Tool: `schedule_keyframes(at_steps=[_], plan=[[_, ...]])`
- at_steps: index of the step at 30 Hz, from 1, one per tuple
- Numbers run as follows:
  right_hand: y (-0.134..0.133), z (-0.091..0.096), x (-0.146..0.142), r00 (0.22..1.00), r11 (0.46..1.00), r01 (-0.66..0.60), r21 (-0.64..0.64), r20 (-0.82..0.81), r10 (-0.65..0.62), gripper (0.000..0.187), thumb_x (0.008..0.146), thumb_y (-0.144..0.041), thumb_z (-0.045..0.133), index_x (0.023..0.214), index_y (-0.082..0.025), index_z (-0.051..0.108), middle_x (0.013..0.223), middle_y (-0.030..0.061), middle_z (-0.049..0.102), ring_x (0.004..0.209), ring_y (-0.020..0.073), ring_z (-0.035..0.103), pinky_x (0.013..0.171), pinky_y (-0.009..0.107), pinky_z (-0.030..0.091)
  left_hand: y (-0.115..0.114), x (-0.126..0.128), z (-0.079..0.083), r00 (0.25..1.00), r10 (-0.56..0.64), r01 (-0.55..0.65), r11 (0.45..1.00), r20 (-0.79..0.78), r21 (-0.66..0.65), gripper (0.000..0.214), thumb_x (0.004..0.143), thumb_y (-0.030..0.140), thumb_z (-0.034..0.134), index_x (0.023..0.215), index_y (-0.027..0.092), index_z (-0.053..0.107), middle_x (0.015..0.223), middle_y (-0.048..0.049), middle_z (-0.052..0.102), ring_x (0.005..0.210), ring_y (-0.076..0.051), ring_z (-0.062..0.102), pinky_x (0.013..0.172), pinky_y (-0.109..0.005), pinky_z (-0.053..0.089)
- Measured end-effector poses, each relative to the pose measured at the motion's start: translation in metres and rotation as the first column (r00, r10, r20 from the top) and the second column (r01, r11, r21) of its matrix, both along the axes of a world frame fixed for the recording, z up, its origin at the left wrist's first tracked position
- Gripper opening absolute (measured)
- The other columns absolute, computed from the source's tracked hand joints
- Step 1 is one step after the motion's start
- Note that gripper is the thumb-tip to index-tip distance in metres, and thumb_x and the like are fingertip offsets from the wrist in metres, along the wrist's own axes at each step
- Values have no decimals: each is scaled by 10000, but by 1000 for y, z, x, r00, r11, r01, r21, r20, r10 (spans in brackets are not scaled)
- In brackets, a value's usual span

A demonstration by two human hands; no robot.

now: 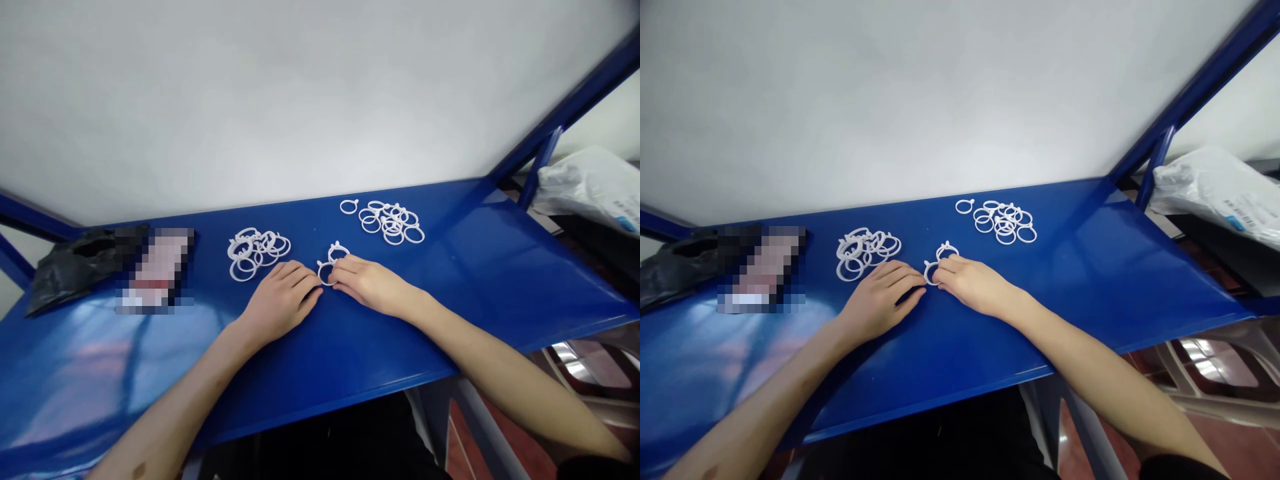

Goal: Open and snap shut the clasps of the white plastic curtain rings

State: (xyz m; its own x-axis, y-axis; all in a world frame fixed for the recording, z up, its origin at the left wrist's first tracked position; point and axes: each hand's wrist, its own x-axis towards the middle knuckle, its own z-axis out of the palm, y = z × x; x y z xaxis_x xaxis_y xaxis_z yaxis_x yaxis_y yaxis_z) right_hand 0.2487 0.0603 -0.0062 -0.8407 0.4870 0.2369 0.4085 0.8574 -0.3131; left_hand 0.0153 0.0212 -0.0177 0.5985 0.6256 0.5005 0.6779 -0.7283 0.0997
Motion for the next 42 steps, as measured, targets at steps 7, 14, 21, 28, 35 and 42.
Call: schedule_keyframes(at_steps=[7,14,21,28,35,42], plan=[[-4,8,3,999,997,-51,-57,9,51,211,1047,-216,439,1037,-158,643,1024,76,681,971,192,610,899,366,519,2,-5,1,995,61,-58,997,79,-40,69,950,186,579,943,184,647,934,-38,725,892,-194,635,833,-355,511],[-8,14,8,995,999,-6,-49,-103,1,169,1025,-220,500,1018,-192,667,1123,54,678,1012,172,651,903,339,536,1,-5,1,976,183,-173,981,120,-91,89,947,174,547,965,187,634,923,-41,709,889,-204,635,852,-382,508],[-7,14,11,977,990,137,-32,-162,-140,157,1017,-255,527,1029,-167,656,1007,63,679,871,158,660,750,287,542,-6,-1,4,999,-27,31,980,25,-198,177,952,205,553,1101,203,650,1051,-53,704,940,-209,596,832,-384,475],[-13,12,7,990,995,98,1,-104,-98,187,1015,-294,547,1001,-176,690,918,42,684,820,154,652,741,282,514,-6,4,-4,1000,12,-10,988,15,-154,96,976,261,569,1013,206,639,979,-30,703,902,-204,584,791,-370,433],[-15,4,4,998,995,65,-81,13,-64,157,1000,-270,569,1016,-170,688,1012,69,659,922,184,644,821,324,531,-6,4,-5,995,67,-48,969,72,-242,61,948,249,598,939,207,555,942,-15,699,901,-203,609,810,-372,442],[-15,6,2,999,1000,16,-8,40,-16,202,1026,-257,508,991,-152,678,958,73,658,873,183,616,825,344,534,-4,4,-5,993,45,-20,974,108,-224,60,945,216,597,940,222,538,982,-15,722,928,-204,626,833,-380,459]])
